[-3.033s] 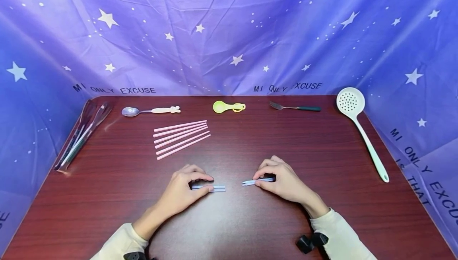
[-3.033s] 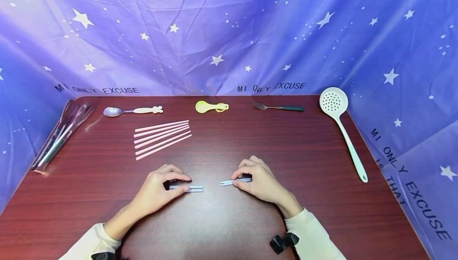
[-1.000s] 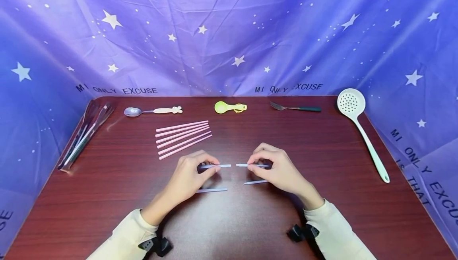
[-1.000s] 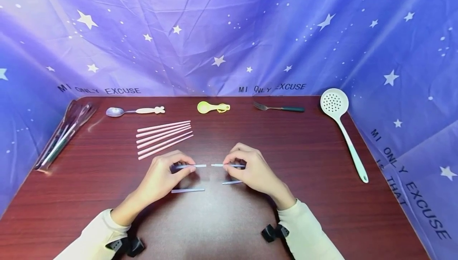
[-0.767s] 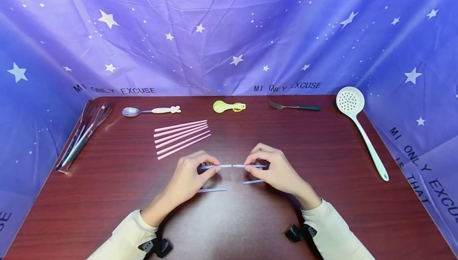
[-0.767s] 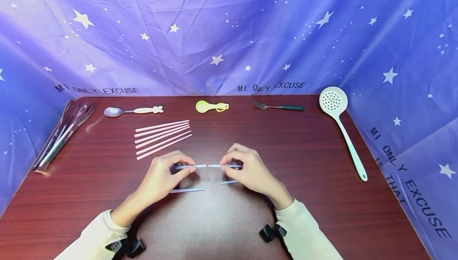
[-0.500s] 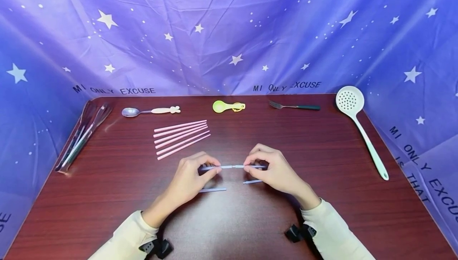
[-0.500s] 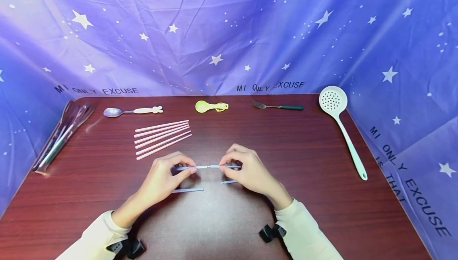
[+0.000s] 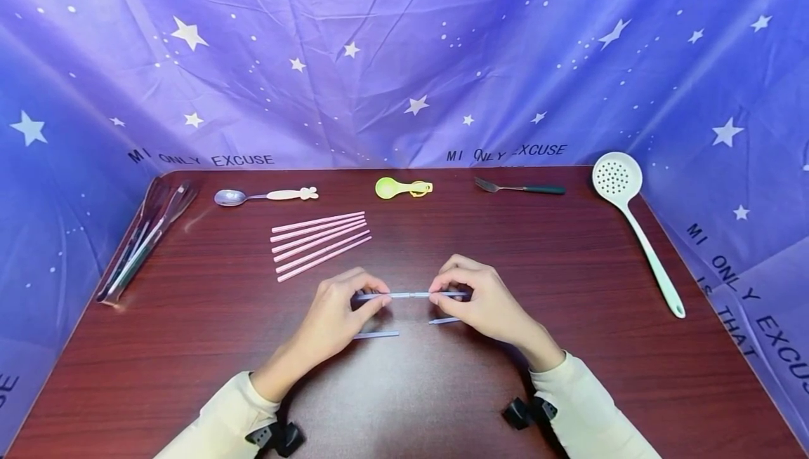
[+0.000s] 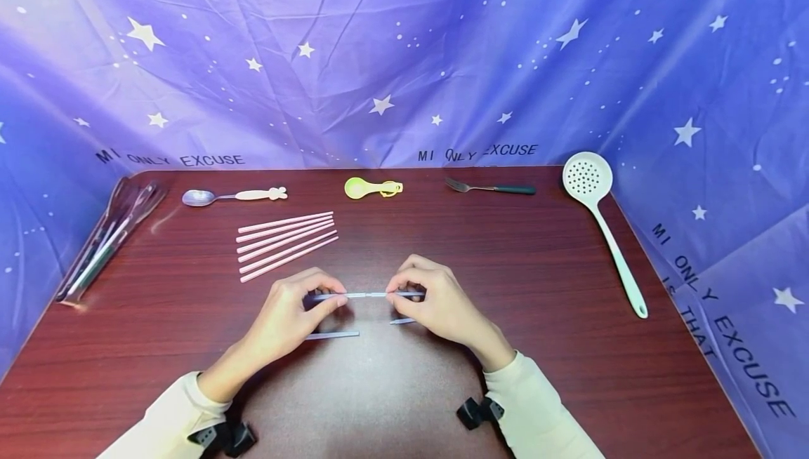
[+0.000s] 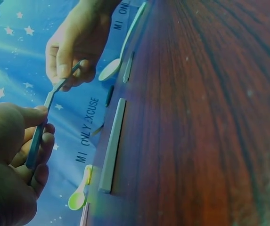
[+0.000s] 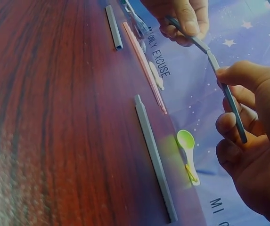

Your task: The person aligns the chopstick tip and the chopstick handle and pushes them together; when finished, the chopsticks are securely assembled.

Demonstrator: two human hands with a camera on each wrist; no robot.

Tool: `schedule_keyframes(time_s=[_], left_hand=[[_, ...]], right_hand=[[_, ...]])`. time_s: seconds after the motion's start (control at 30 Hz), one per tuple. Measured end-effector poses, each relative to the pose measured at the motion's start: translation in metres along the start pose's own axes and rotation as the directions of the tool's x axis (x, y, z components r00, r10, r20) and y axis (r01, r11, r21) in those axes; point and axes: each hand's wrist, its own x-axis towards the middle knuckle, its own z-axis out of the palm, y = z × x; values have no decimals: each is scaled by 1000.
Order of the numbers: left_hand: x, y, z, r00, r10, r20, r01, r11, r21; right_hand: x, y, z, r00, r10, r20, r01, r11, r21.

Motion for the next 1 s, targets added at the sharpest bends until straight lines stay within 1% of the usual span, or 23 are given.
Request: schedule_keyframes(time_s=[0.13,0.2,0.27,0.37,0.47,0.6,0.83,1.0], left_hand=[[-1,1,0,1000,23,11,-24,998,59],[-2,1,1,999,38,13,-39,997,71],[-2,1,2,999,42,13,-43,997,57],[-3,0,4,999,45,15,-46,999,10],[-4,-1,7,999,31,24,-30,999,-24],[-4,0,9,1000,10,23,-9,1000,-26],[-4,2,9,1000,-7,9,7,1000,-29],[-5,3,10,1000,-18,5,18,999,-41]], right_hand=[[1,-1,1,1000,-7,-2,7,1000,-7],[1,-1,3,1000,-7,-5,7,1000,-10],[1,0,5,1000,-8,-10,7,1000,-12],[1,1,9,1000,-14,-14,14,1000,-21],[1,1,11,1000,-20,-13,20,1000,-23],[0,0,12,1000,-24,-10,24,1000,-17],[1,-2,13,1000,-20,0,20,1000,-7],[1,-3,14,1000,-13,-7,13,1000,-8]])
